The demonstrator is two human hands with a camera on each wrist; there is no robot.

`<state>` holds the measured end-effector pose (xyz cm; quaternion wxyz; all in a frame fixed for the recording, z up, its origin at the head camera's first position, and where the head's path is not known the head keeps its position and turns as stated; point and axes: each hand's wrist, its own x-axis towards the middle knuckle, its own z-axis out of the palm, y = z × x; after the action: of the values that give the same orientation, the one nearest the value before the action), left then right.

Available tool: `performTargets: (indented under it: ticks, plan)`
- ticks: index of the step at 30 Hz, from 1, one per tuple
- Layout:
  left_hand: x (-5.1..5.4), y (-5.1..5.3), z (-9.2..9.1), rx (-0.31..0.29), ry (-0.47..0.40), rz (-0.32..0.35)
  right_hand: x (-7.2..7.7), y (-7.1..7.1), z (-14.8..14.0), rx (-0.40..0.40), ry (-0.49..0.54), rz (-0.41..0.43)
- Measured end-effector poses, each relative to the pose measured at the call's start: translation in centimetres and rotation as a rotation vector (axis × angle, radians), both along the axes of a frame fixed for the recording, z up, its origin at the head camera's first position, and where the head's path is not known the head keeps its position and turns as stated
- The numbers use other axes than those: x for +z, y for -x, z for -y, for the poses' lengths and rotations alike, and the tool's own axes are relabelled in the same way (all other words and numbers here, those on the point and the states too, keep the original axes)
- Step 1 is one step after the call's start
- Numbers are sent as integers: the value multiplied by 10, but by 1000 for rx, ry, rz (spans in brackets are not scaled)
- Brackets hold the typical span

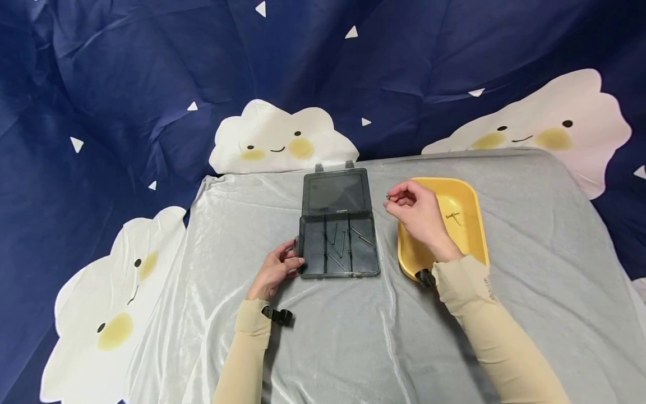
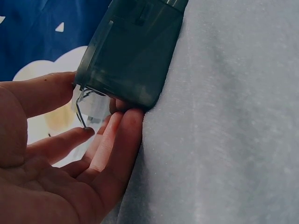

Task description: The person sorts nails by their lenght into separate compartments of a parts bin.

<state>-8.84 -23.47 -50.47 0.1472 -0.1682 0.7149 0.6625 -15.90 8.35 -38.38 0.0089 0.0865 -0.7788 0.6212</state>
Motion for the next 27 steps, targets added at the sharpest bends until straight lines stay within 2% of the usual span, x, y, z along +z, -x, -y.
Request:
performTargets:
  ticks: [5,9,15,23,24,27]
  plan:
    - [0,0,1,-7,7,-4,-14,-3,7,22,22,21]
    - [0,0,2,-5,12,1,-26,-5,13,42,-7,50]
    - [2,-1,1,-1,16,8,-39,-8,19,75,-92,115]
    - [3,-2,1,-5,21,4,-51,-11,26,107,-224,145]
    - [7,-3,0,-13,19,7,-53,-11,26,112,-242,145]
    - [7,-3,0,-16,18,7,-56,-11,28,126,-286,137]
